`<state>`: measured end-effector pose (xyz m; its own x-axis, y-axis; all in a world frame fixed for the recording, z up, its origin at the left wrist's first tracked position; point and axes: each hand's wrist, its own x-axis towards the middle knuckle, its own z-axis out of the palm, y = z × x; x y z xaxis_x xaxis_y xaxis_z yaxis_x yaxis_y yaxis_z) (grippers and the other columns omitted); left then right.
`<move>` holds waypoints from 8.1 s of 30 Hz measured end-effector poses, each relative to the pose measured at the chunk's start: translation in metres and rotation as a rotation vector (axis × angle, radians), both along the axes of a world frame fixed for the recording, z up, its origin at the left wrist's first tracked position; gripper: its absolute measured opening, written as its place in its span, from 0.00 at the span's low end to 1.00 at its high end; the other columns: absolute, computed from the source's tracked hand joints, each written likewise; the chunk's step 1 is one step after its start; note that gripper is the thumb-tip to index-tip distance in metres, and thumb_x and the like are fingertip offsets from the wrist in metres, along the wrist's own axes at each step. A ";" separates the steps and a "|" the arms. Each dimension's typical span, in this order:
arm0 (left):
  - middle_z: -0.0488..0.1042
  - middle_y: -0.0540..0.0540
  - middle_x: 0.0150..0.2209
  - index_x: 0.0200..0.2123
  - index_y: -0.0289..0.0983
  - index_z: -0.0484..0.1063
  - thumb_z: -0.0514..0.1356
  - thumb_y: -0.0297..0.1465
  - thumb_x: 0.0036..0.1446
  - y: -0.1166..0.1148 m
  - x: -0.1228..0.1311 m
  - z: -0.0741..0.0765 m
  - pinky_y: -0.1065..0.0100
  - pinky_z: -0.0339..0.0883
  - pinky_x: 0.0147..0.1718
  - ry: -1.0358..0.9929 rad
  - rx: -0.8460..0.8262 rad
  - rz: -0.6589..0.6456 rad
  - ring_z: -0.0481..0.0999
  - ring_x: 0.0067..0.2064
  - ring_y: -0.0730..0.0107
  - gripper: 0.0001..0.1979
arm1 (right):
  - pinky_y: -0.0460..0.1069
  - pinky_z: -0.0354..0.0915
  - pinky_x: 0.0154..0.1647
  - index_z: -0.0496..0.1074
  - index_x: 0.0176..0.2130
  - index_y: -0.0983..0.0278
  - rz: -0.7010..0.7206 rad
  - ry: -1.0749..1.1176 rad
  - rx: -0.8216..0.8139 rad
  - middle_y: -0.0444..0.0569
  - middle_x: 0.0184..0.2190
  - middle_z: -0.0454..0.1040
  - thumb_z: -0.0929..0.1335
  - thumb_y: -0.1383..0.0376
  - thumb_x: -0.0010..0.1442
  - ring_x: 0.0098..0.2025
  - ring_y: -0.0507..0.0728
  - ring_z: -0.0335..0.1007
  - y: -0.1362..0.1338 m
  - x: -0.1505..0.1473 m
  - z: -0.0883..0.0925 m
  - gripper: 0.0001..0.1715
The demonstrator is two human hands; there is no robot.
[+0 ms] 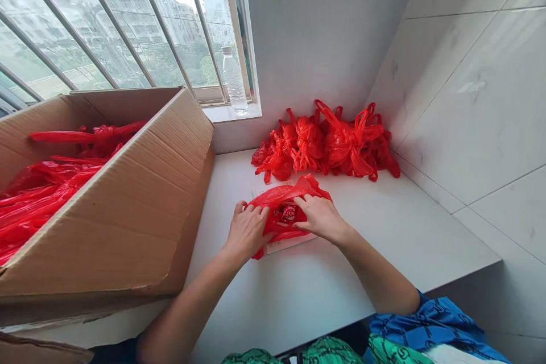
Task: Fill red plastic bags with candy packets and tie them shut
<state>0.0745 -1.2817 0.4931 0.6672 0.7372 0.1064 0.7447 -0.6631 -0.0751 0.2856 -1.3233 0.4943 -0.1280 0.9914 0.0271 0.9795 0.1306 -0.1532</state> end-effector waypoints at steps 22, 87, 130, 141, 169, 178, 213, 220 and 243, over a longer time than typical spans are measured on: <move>0.79 0.46 0.39 0.43 0.43 0.76 0.50 0.32 0.69 0.026 -0.002 -0.013 0.57 0.58 0.49 -0.275 0.018 -0.070 0.75 0.43 0.61 0.14 | 0.48 0.66 0.42 0.67 0.52 0.59 0.056 0.615 0.191 0.45 0.42 0.77 0.67 0.68 0.61 0.41 0.54 0.74 0.002 0.013 0.001 0.18; 0.70 0.52 0.26 0.30 0.36 0.70 0.58 0.41 0.63 0.008 -0.005 0.023 0.73 0.59 0.29 -0.850 -0.511 -0.005 0.64 0.28 0.75 0.16 | 0.49 0.73 0.37 0.77 0.39 0.65 0.132 1.548 -0.307 0.48 0.34 0.78 0.73 0.51 0.57 0.33 0.52 0.74 0.004 -0.016 -0.014 0.20; 0.71 0.48 0.39 0.21 0.36 0.70 0.61 0.37 0.58 0.018 -0.015 0.001 0.63 0.57 0.37 -0.027 -0.325 -0.127 0.70 0.33 0.69 0.16 | 0.48 0.64 0.44 0.74 0.48 0.60 -0.033 0.492 0.083 0.48 0.45 0.79 0.62 0.70 0.65 0.47 0.57 0.75 0.011 0.008 -0.033 0.16; 0.73 0.48 0.37 0.34 0.38 0.68 0.58 0.24 0.55 0.018 -0.012 -0.005 0.66 0.57 0.32 -0.082 -0.313 -0.198 0.71 0.35 0.64 0.05 | 0.45 0.57 0.28 0.75 0.46 0.60 0.132 0.273 0.041 0.48 0.40 0.77 0.68 0.61 0.64 0.38 0.55 0.73 0.012 -0.019 -0.049 0.11; 0.77 0.50 0.34 0.35 0.41 0.73 0.56 0.48 0.61 0.020 -0.012 0.005 0.70 0.56 0.26 -0.409 -0.516 0.008 0.72 0.30 0.68 0.17 | 0.46 0.61 0.35 0.71 0.34 0.62 0.084 0.913 0.133 0.44 0.32 0.76 0.63 0.58 0.68 0.34 0.53 0.70 0.011 -0.019 -0.029 0.14; 0.77 0.49 0.33 0.36 0.41 0.74 0.48 0.39 0.68 0.017 -0.003 -0.005 0.69 0.55 0.26 -0.243 -0.387 0.031 0.74 0.33 0.66 0.17 | 0.50 0.61 0.35 0.72 0.43 0.64 -0.200 0.256 0.194 0.53 0.41 0.76 0.59 0.63 0.71 0.39 0.58 0.73 0.014 0.002 -0.030 0.15; 0.77 0.47 0.42 0.46 0.42 0.71 0.52 0.37 0.66 0.008 -0.001 -0.007 0.68 0.56 0.24 -0.022 -0.269 0.015 0.78 0.37 0.61 0.12 | 0.48 0.58 0.32 0.72 0.38 0.64 -0.089 0.289 -0.084 0.51 0.35 0.79 0.70 0.56 0.61 0.37 0.60 0.75 0.018 -0.007 -0.036 0.13; 0.75 0.48 0.51 0.54 0.44 0.66 0.51 0.44 0.67 0.007 0.001 -0.001 0.68 0.63 0.32 -0.422 -0.322 0.091 0.76 0.41 0.64 0.18 | 0.47 0.62 0.36 0.76 0.44 0.61 0.016 0.948 0.010 0.46 0.38 0.76 0.71 0.56 0.60 0.37 0.54 0.70 0.012 -0.003 -0.026 0.15; 0.60 0.44 0.66 0.69 0.45 0.51 0.44 0.38 0.70 0.005 0.008 -0.011 0.65 0.71 0.33 -0.352 -0.173 0.014 0.77 0.47 0.60 0.26 | 0.49 0.64 0.43 0.68 0.58 0.63 -0.094 0.322 0.079 0.54 0.46 0.78 0.60 0.65 0.68 0.44 0.59 0.75 0.025 -0.012 -0.039 0.22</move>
